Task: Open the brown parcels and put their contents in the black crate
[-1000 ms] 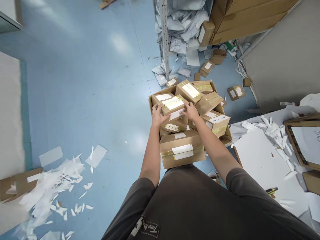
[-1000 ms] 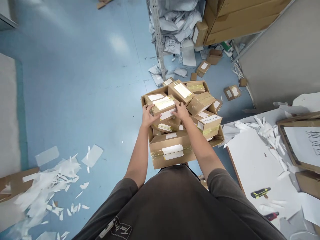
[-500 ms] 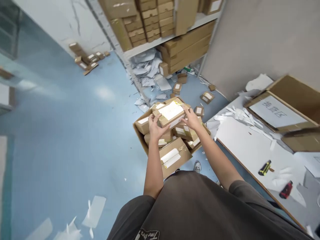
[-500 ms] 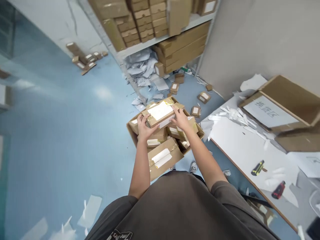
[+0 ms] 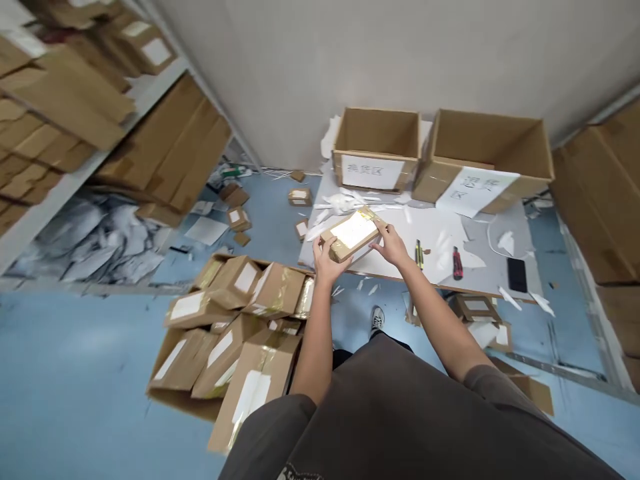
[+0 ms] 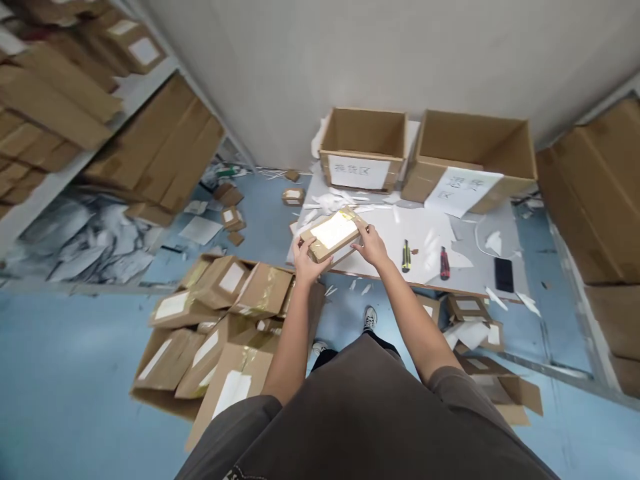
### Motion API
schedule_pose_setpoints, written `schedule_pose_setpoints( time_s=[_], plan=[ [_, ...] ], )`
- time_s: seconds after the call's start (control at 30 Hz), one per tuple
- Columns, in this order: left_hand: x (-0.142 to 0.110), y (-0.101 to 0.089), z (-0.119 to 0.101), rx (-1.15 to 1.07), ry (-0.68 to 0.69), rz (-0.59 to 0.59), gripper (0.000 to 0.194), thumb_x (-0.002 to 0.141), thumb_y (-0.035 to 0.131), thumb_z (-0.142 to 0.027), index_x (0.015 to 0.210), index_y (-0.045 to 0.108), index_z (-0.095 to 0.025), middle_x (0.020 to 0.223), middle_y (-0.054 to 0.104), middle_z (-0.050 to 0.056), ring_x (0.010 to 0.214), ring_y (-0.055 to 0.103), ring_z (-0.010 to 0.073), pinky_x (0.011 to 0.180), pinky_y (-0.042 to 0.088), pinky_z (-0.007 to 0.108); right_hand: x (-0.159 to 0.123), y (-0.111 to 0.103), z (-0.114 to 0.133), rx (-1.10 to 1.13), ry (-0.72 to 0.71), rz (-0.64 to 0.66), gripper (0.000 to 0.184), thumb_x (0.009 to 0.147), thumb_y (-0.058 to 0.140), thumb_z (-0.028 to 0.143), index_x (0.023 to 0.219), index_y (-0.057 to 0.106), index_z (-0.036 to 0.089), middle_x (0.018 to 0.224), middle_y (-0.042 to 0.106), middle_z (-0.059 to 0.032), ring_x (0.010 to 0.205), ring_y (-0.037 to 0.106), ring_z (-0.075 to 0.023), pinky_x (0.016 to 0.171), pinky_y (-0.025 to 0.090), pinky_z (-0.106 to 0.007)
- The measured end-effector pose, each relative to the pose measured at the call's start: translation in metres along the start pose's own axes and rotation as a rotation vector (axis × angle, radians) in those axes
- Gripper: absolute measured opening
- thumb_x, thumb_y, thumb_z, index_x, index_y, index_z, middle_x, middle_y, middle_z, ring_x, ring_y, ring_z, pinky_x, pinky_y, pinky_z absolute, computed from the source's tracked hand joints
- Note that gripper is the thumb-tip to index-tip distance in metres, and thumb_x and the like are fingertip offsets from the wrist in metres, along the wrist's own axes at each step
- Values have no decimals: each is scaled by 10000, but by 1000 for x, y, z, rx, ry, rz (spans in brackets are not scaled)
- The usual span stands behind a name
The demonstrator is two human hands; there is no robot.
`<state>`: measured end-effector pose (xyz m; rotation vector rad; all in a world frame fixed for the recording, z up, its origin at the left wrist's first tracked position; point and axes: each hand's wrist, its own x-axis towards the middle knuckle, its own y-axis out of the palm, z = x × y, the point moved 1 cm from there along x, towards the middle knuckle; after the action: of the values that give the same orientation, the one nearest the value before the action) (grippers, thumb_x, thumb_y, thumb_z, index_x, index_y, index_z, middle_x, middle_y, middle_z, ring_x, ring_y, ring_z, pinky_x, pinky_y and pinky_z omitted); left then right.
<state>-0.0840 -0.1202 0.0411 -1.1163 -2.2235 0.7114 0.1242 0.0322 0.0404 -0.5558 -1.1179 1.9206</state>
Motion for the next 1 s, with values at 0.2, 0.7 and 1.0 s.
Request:
schedule_pose_setpoints(
  time_s=[0.2,0.7,1.0],
  plan=[
    [22,161,-30,-4,-35,161,825,692,956,-354,1409,563,-242,1587,323,173,1495,448,379,1221,459,490,11,10,-146,47,206,-53,850,883,716,263,1667,388,283,1373,525,-142,1288,564,-359,1083,522,-520],
    [3,222,-7,161,-33,566,826,825,813,-199,1575,475,-282,1677,334,161,1522,432,372,1182,496,511,-10,48,-193,165,385,45,921,867,551,119,1729,251,249,1737,286,-186,1463,500,-383,1100,530,-579],
    [30,226,3,156,75,820,893,907,725,-207,1688,329,-378,1629,496,116,1390,611,332,1086,558,439,-59,86,-129,220,447,191,862,924,719,282,1691,327,306,1561,525,-161,1375,594,-344,1070,556,-504]
  ],
)
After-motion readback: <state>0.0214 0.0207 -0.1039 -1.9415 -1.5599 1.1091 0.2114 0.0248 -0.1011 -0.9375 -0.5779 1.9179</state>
